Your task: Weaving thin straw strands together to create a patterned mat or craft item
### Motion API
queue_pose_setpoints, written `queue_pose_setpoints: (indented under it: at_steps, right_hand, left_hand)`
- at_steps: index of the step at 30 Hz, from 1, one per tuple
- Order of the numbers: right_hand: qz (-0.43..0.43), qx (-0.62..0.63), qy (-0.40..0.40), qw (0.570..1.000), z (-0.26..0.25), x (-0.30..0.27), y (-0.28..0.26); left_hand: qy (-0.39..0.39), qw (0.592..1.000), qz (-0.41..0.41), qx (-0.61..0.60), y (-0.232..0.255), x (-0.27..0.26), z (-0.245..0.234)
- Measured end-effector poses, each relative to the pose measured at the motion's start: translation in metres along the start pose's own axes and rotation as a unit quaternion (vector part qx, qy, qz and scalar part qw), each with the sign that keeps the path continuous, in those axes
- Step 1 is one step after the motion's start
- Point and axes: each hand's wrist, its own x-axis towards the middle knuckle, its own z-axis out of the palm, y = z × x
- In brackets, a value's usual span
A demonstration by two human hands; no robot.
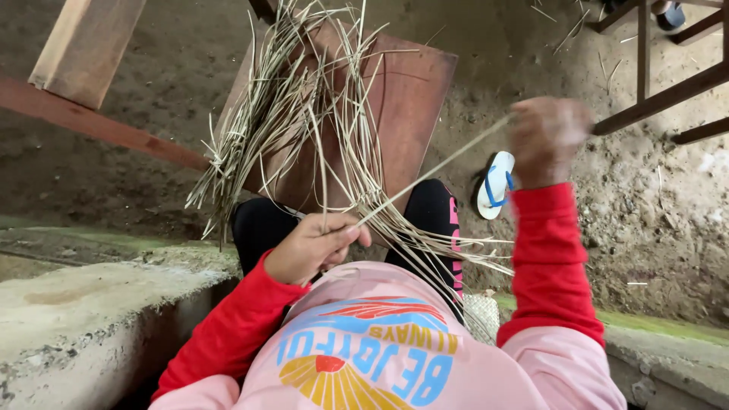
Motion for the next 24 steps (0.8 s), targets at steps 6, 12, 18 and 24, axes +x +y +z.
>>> queue_pose_setpoints:
  at_steps: [6, 12, 18, 24]
  right_hand:
    - [0.226, 0.024, 0.07, 0.971, -0.083, -0.023, 0.044]
    - [0.096, -0.047, 0.092, 0.99, -0.057, 0.017, -0.052]
    - [-0.117, 0.129, -0.179, 0.968, 0.003, 0.006, -0.178]
    - [-0.045, 0.319, -0.174, 0.931, -0.006, -0.001, -0.152]
  left_hand:
    - [0.015, 0.991, 0.015, 0.131, -0.008, -0.015, -0.033]
    - [0.035, 0.806, 0.187, 0.56, -0.019, 0.016, -0.021]
    - [0.072, 0.726, 0.127, 0.672, -0.024, 0.032, 0.004]
    - [0.164, 0.581, 0.235, 0.762, 0.001, 0.017, -0.023]
